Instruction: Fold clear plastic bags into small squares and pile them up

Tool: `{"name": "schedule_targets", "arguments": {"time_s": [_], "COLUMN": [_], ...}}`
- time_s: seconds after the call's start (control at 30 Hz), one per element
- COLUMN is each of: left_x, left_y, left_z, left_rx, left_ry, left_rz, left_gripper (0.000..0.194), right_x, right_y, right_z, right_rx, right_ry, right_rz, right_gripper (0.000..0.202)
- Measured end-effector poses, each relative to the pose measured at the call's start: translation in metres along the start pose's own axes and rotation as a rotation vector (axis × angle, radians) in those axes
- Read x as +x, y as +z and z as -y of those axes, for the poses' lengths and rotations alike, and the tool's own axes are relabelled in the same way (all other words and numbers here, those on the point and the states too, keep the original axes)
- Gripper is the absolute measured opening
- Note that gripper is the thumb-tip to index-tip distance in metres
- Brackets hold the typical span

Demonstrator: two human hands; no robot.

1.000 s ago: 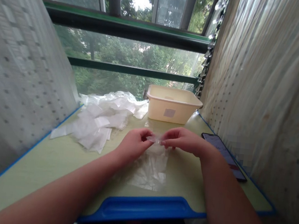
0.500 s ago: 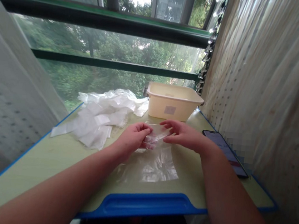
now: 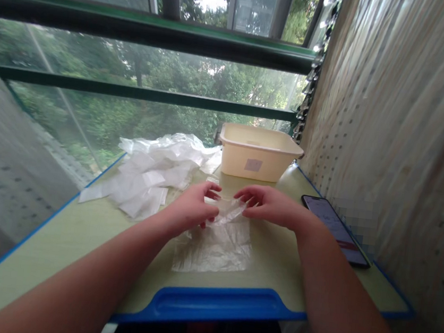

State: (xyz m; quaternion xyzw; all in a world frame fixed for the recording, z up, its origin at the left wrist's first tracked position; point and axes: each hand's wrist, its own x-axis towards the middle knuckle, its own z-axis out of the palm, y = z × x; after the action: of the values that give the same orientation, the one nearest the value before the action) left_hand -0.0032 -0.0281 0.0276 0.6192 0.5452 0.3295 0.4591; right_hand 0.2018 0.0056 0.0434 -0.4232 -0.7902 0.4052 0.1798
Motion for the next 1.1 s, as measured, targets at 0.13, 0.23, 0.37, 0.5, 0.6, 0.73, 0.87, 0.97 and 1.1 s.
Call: {"name": "schedule_targets", "arguments": {"time_s": [0.13,0.23,0.37,0.5,0.6,0.73,0.87,0.97,1.1], "left_x": [-0.006,-0.009,-0.01,-0.008,-0.005,-0.002,0.001,0.004,0.005], "left_y": [-0.007,-0.011,-0.012,-0.011,-0.009,-0.002,0.005,0.007,0.007], "left_z": [-0.004,-0.004,-0.003,-0.001,0.002,0.005,0.007,0.009,0.011], "left_rx": [0.126,0.213,0.367,0.501,0.553,0.597,0.627,0.642,0.637], "left_ry": [-0.018,-0.001,0.127,0.293,0.373,0.496,0.588,0.607,0.602], "left_rz": [0.114,0.154,0.13,0.038,-0.01,-0.061,-0.105,-0.129,-0.141], "left_gripper": [0.061,0.062,0.056,0.042,0.031,0.019,0.015,0.018,0.018], "right_x": [-0.003,-0.005,-0.005,-0.005,-0.007,-0.007,-0.005,-0.004,-0.001], "right_y": [-0.001,0.0,0.003,0.002,0.0,-0.002,-0.001,0.0,0.001], "right_z": [0.007,0.01,0.01,0.01,0.01,0.009,0.007,0.005,0.002], "right_rx": [0.049,0.005,-0.049,-0.052,-0.071,-0.138,-0.173,-0.186,-0.205], "right_ry": [0.041,0.067,0.046,0.066,0.082,0.06,0.054,0.062,0.042], "right_rz": [0.083,0.079,0.114,0.079,0.088,0.091,0.055,0.009,-0.064], "right_gripper": [0.03,0.029,0.03,0.033,0.041,0.041,0.027,0.02,0.015]}}
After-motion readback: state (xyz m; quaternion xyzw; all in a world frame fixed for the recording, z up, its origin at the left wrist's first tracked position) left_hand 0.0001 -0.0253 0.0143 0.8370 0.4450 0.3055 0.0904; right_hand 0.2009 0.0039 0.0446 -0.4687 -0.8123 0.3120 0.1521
